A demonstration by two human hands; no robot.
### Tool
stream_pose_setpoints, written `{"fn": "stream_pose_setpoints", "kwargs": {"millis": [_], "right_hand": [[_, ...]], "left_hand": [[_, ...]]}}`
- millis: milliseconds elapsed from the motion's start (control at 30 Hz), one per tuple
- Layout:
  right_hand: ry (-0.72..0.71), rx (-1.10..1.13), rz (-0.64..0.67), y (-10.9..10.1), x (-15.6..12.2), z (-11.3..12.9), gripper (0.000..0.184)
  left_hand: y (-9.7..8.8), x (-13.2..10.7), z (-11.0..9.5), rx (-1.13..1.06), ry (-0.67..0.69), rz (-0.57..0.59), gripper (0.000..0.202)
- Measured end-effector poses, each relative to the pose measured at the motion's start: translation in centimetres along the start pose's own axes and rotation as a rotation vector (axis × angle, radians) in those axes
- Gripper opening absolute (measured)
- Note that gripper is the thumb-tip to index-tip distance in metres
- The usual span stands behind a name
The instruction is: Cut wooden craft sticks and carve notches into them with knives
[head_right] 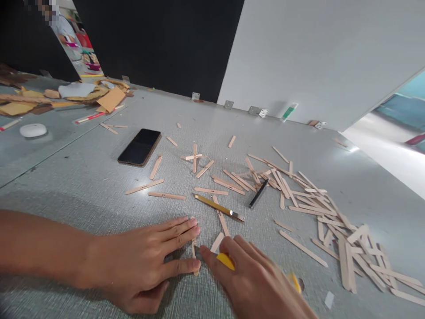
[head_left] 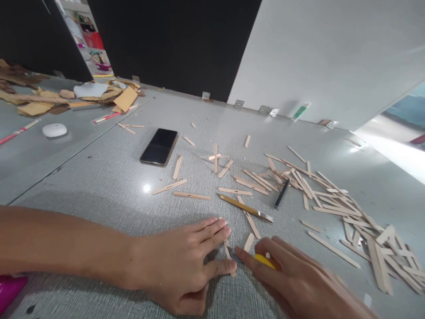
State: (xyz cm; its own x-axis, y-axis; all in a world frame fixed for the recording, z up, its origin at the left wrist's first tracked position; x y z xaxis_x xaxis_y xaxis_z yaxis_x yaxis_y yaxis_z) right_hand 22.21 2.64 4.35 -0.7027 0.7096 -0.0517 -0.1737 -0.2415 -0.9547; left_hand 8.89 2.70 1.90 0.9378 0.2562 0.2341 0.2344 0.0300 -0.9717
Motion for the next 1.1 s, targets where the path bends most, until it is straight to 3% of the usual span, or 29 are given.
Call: {"fn": "stream_pose_setpoints", "kwargs": {"millis": [67, 200, 367, 533, 700, 833, 967, 1100], "right_hand": [[-0.07, -0.105, -0.04, -0.5, 0.3, 0.3, 0.051], [-0.227, -0.258, -0.163, -2.8, 1.9, 1.6, 0.029], [-0.345, -0.36, -0.13, -2.9, 2.7, 2.7, 0.036], [-0.325, -0.473, -0.216, -2.4, 1.8, 3.1, 0.044], [-0.233, -0.216, -0.174, -0.7, 0.2, 1.8, 0.042], [-0.121, -0.068, -0.172, 1.3, -1.1, 0.3, 0.056], [-0.077, -0.03, -0.162, 2.3, -1.6, -0.3, 0.059], [-0.107, -0.071, -0.164, 1.8, -1.4, 0.0, 0.053]], "left_hand": [[0.0, 0.0, 0.0, -0.009, 0.0, -0.015, 0.067], [-0.1, -0.2, -0.1, 0.006, 0.012, -0.054, 0.066], [-0.1, -0.2, -0.1, 0.014, 0.012, -0.066, 0.063], [0.0, -0.1, 0.0, 0.007, 0.01, -0.054, 0.063], [0.0, -0.2, -0.2, -0.006, 0.02, -0.028, 0.064], [-0.1, -0.3, -0.1, -0.029, 0.016, -0.033, 0.065], [-0.1, -0.4, -0.1, -0.033, 0.022, -0.05, 0.066], [-0.2, -0.3, -0.1, -0.024, 0.022, -0.055, 0.063]]}}
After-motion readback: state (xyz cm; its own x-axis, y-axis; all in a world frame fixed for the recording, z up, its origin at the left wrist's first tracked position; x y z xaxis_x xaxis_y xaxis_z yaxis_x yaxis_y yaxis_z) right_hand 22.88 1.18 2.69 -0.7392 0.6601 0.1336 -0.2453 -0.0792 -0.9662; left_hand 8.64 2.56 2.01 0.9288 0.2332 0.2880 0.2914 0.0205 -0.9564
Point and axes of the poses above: each hand's wrist, its own x-axis towards the middle knuckle, its own y-axis out of the palm, z = x × y, the point moved 9 cm from there along x, towards the middle knuckle, and after that the axes turned 8 degrees about x, right-handed, at the moved point
